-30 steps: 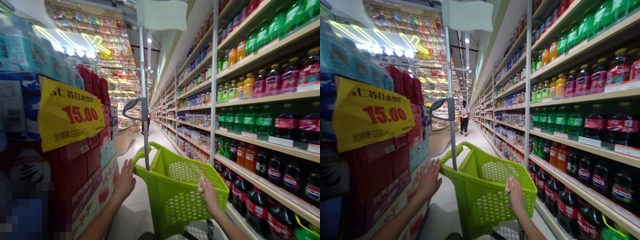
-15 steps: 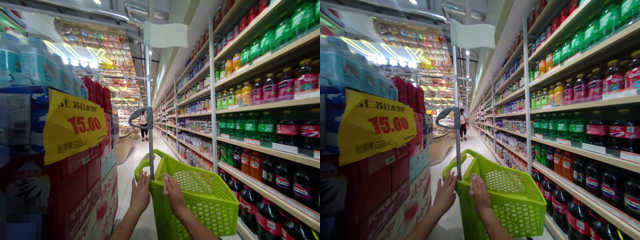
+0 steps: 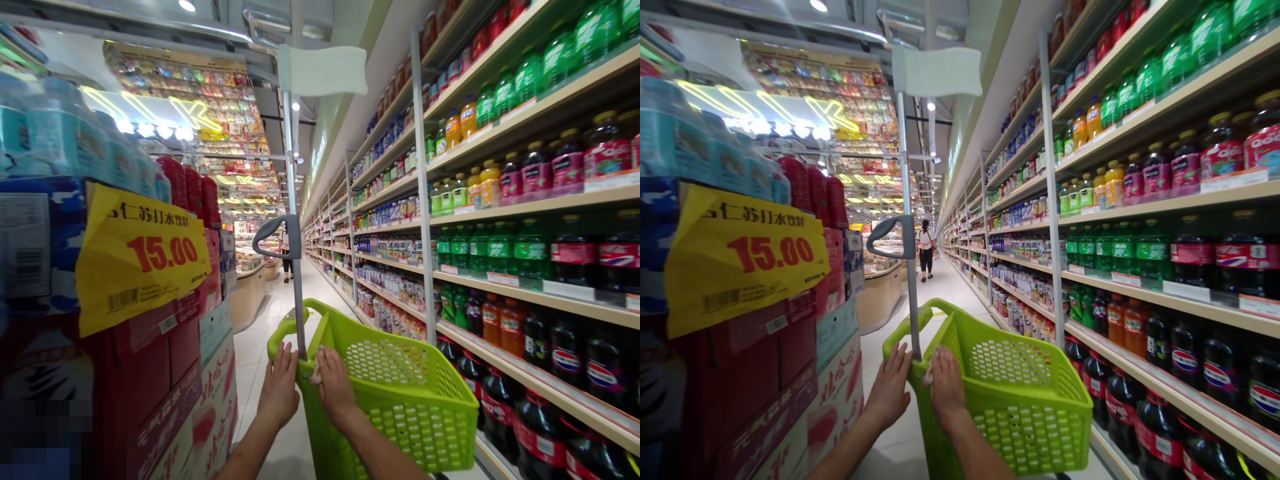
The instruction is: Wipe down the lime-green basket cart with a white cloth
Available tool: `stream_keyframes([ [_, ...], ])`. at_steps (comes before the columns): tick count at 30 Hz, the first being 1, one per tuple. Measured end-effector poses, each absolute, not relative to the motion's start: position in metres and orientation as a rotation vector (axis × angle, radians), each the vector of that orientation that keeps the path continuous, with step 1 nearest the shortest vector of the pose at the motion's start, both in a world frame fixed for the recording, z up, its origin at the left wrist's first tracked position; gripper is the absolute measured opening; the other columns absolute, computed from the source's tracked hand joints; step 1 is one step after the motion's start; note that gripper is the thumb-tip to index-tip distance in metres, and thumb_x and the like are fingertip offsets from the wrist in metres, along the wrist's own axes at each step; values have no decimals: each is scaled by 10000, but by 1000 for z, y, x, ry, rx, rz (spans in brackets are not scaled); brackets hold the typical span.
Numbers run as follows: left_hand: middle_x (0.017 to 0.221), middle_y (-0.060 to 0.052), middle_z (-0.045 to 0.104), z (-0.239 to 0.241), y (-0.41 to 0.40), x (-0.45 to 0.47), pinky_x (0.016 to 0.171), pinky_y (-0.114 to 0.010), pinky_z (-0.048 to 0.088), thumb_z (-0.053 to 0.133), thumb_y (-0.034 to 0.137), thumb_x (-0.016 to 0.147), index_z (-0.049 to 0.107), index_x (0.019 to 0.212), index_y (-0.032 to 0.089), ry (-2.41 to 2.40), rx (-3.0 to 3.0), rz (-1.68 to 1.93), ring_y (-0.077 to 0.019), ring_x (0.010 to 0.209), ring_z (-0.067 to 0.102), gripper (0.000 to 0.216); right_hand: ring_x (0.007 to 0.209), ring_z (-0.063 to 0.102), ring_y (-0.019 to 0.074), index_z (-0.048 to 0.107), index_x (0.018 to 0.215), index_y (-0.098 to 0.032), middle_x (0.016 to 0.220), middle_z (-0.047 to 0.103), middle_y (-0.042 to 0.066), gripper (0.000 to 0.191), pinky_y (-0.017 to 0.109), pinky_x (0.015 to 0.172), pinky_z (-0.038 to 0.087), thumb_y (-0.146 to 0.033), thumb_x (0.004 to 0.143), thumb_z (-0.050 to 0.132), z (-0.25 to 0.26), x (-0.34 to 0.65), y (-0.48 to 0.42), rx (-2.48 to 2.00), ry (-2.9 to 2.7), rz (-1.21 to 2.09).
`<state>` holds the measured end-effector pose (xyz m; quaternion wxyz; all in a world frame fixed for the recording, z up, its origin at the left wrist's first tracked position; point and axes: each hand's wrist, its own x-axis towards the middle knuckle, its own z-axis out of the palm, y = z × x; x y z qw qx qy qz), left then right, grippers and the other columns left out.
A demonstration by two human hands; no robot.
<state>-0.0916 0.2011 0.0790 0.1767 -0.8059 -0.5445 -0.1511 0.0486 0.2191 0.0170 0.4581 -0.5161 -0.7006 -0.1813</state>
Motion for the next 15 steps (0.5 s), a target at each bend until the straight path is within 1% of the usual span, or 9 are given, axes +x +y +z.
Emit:
stream_keyframes([
  [2,1460,-85,149,78,202,-92,1066,-411,167,428,76,572,267,1325,122,-1533,-2277,-458,-241,1337,-18,771,1243,322,262,449,1250,-134,1327,411,126,605,455,989,331,-14,656,448,15,55,217,-1253,-1755,-488],
  [4,1460,-85,150,76,203,-93,1066,-416,162,428,76,576,264,1325,126,-1516,-2285,-474,-239,1337,-18,768,1218,365,241,449,1253,-156,1309,439,111,597,423,971,358,-7,675,432,9,69,214,-1259,-1773,-529],
  [7,1464,-73,136,76,204,-96,1067,-415,165,422,75,581,251,1332,138,-1474,-2315,-475,-232,1338,-23,773,1162,435,214,490,1218,-201,1251,506,90,547,397,948,379,-11,712,408,-9,107,203,-1326,-1750,-572],
  [9,1465,-65,129,77,206,-99,1068,-415,168,423,78,580,250,1334,140,-1465,-2324,-475,-232,1339,-25,777,1149,451,214,521,1188,-225,1234,522,83,527,403,944,375,-15,722,396,-23,135,193,-1433,-1679,-585],
  [12,1461,-63,148,79,206,-99,1063,-424,189,423,71,574,275,1326,137,-1461,-2326,-487,-239,1339,-3,769,1142,461,238,557,1155,-227,1234,521,93,507,419,934,379,-21,725,384,-35,154,185,-1581,-1573,-559],
  [15,1448,-86,191,75,201,-92,1062,-432,201,412,61,602,292,1315,119,-1458,-2266,-595,-235,1336,72,725,1179,426,228,533,1182,-226,1279,479,76,536,408,951,373,-9,720,371,-31,137,187,-1513,-1600,-528],
])
